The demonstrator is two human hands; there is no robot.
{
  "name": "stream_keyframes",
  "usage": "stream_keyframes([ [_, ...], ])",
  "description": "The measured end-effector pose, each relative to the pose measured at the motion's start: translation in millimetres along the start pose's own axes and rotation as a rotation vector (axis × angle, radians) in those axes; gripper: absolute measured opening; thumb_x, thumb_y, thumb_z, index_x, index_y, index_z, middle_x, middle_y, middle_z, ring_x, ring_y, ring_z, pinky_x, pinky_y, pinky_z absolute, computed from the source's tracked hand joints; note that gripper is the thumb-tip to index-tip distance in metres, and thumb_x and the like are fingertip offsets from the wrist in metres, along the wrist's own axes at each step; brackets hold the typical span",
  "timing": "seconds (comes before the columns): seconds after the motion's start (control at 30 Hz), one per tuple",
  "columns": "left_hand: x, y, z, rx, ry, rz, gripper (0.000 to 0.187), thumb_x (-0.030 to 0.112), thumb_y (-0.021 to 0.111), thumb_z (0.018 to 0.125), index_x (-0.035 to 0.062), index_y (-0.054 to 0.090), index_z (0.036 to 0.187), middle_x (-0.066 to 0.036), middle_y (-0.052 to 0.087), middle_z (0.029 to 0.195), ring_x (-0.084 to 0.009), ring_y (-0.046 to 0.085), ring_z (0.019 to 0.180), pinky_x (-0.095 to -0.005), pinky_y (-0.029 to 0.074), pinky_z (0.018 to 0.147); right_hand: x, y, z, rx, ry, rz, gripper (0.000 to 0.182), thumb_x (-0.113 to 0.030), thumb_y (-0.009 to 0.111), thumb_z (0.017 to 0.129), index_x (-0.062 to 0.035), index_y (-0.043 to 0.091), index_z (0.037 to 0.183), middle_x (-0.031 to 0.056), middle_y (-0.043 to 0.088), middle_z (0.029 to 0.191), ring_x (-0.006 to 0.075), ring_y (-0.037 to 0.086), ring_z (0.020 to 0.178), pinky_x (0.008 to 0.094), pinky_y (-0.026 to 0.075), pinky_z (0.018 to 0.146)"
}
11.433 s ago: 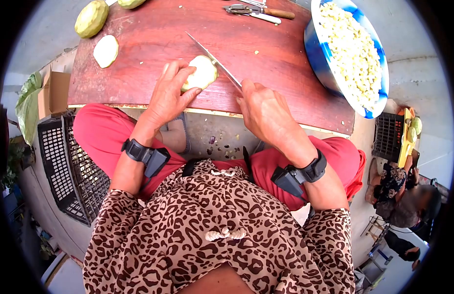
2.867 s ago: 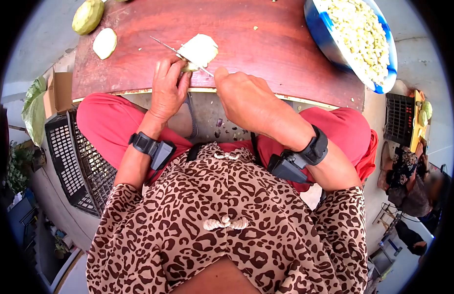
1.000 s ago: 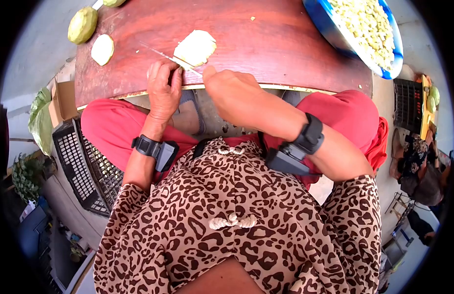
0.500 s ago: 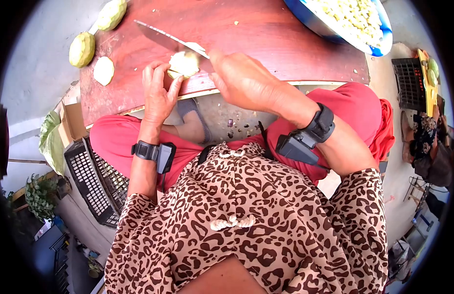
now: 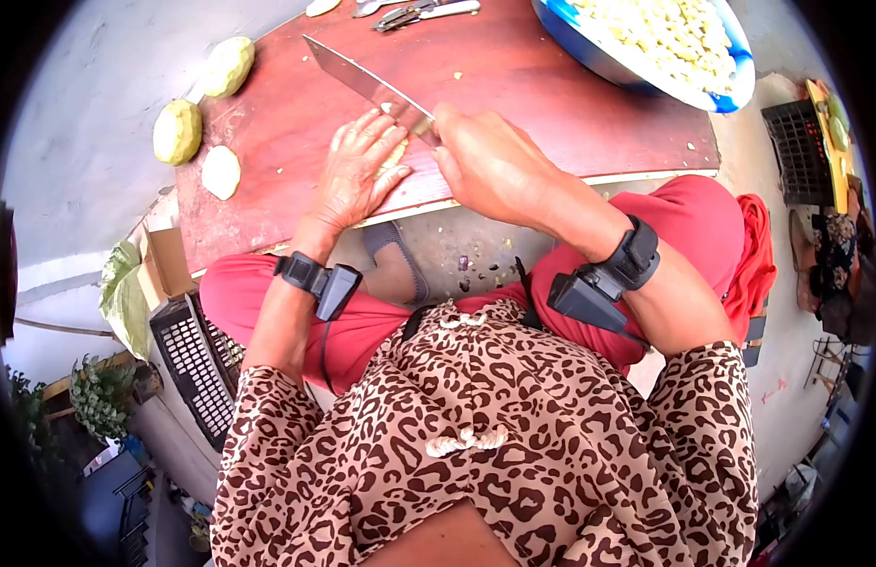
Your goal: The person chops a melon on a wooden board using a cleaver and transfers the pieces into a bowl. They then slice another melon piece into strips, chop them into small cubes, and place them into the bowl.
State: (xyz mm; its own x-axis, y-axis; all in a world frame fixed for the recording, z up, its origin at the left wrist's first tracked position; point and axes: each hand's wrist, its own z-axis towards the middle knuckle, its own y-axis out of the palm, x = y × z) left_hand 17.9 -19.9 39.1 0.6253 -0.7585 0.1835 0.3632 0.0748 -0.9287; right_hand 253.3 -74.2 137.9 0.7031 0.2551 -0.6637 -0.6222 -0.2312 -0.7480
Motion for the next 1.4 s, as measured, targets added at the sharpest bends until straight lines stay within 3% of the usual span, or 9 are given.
stream_keyframes([
  [0.13, 10.8, 6.8, -2.3, 0.09, -0.117, 0.024, 0.047, 0.036, 0.068, 0.084, 0.0075, 0.061, 0.121, -0.014, 0.055, 0.131, -0.0348, 0.046, 0.125, -0.0505, 0.035, 0.103, -1.5, 1.8, 2.8, -0.024, -0.009, -0.014, 0.016, -0.008, 0.054, 0.089, 0.0061, 0.051, 0.094, 0.0309, 0.061, 0.076, 0.0497, 0.061, 0.077, 0.0547, 0.047, 0.068],
  [0.37, 35.9, 27.7, 8.3, 0.33, -0.7, 0.214, 0.049, 0.039, 0.067, 0.086, 0.0072, 0.06, 0.123, -0.013, 0.054, 0.129, -0.0339, 0.045, 0.124, -0.0492, 0.033, 0.103, 4.0, 8.4, 5.8, -0.016, -0.041, -0.076, 0.014, -0.007, 0.055, 0.088, 0.0064, 0.053, 0.092, 0.0322, 0.061, 0.075, 0.0504, 0.062, 0.076, 0.0555, 0.049, 0.066],
  [0.5, 37.2, 32.4, 21.3, 0.335, -0.867, 0.164, 0.059, 0.043, 0.068, 0.084, 0.0048, 0.056, 0.128, -0.016, 0.05, 0.134, -0.0347, 0.041, 0.128, -0.0502, 0.03, 0.105, 5.1, 13.6, 7.7, -0.032, -0.028, -0.088, 0.018, -0.006, 0.058, 0.088, 0.0075, 0.047, 0.09, 0.0324, 0.059, 0.073, 0.0509, 0.059, 0.076, 0.0548, 0.046, 0.064],
  [0.7, 21.9, 19.4, -0.7, 0.259, -0.706, -0.038, 0.075, 0.046, 0.067, 0.085, -0.0007, 0.041, 0.139, -0.021, 0.039, 0.143, -0.0401, 0.037, 0.131, -0.0508, 0.026, 0.11, 5.0, 15.5, 5.1, -0.027, -0.014, -0.104, 0.015, -0.006, 0.056, 0.087, 0.0071, 0.05, 0.091, 0.0323, 0.06, 0.073, 0.0504, 0.061, 0.075, 0.0546, 0.048, 0.064],
  [0.97, -3.5, 3.8, -11.6, 0.327, -0.543, -0.22, 0.045, 0.035, 0.059, 0.093, 0.0012, 0.058, 0.122, -0.019, 0.058, 0.124, -0.0372, 0.051, 0.116, -0.0473, 0.036, 0.1, 4.4, 17.8, 4.7, -0.079, 0.02, -0.12, 0.014, -0.005, 0.051, 0.087, 0.0074, 0.054, 0.092, 0.0325, 0.062, 0.077, 0.0498, 0.063, 0.078, 0.0552, 0.049, 0.068],
  [1.1, 5.2, -12.6, -20.8, 0.191, -0.487, -0.143, 0.077, 0.049, 0.074, 0.077, 0.003, 0.051, 0.134, -0.022, 0.042, 0.143, -0.0385, 0.034, 0.136, -0.0511, 0.023, 0.111, 6.5, 17.9, 3.4, -0.068, 0.002, -0.112, 0.013, -0.006, 0.052, 0.087, 0.0069, 0.052, 0.092, 0.0315, 0.061, 0.073, 0.0499, 0.062, 0.074, 0.0548, 0.049, 0.065],
  [1.13, 7.8, -19.6, -23.4, 0.062, -0.518, -0.155, 0.097, 0.051, 0.082, 0.065, 0.0051, 0.044, 0.141, -0.023, 0.033, 0.15, -0.0385, 0.024, 0.143, -0.0532, 0.016, 0.115, 8.8, 19.0, 3.3, -0.067, -0.01, -0.115, 0.014, -0.006, 0.054, 0.087, 0.0067, 0.049, 0.092, 0.0307, 0.06, 0.071, 0.0499, 0.061, 0.072, 0.0548, 0.048, 0.063],
  [1.23, 13.6, -22.5, -29.4, -0.048, -0.496, -0.031, 0.098, 0.044, 0.085, 0.064, 0.0066, 0.042, 0.143, -0.022, 0.032, 0.151, -0.0392, 0.027, 0.141, -0.0483, 0.02, 0.114, 8.8, 17.6, 2.8, -0.072, -0.027, -0.118, 0.016, -0.006, 0.056, 0.087, 0.0064, 0.047, 0.091, 0.03, 0.059, 0.068, 0.05, 0.06, 0.069, 0.0549, 0.048, 0.061],
  [1.4, 5.7, -13.3, -32.2, 0.088, -0.503, -0.063, 0.095, 0.043, 0.086, 0.065, 0.0026, 0.044, 0.139, -0.021, 0.046, 0.141, -0.0361, 0.037, 0.135, -0.0485, 0.022, 0.112, 3.5, 16.3, 1.7, -0.091, -0.008, -0.112, 0.016, -0.007, 0.057, 0.087, 0.0059, 0.048, 0.09, 0.0303, 0.059, 0.069, 0.0505, 0.06, 0.07, 0.0554, 0.047, 0.062],
])
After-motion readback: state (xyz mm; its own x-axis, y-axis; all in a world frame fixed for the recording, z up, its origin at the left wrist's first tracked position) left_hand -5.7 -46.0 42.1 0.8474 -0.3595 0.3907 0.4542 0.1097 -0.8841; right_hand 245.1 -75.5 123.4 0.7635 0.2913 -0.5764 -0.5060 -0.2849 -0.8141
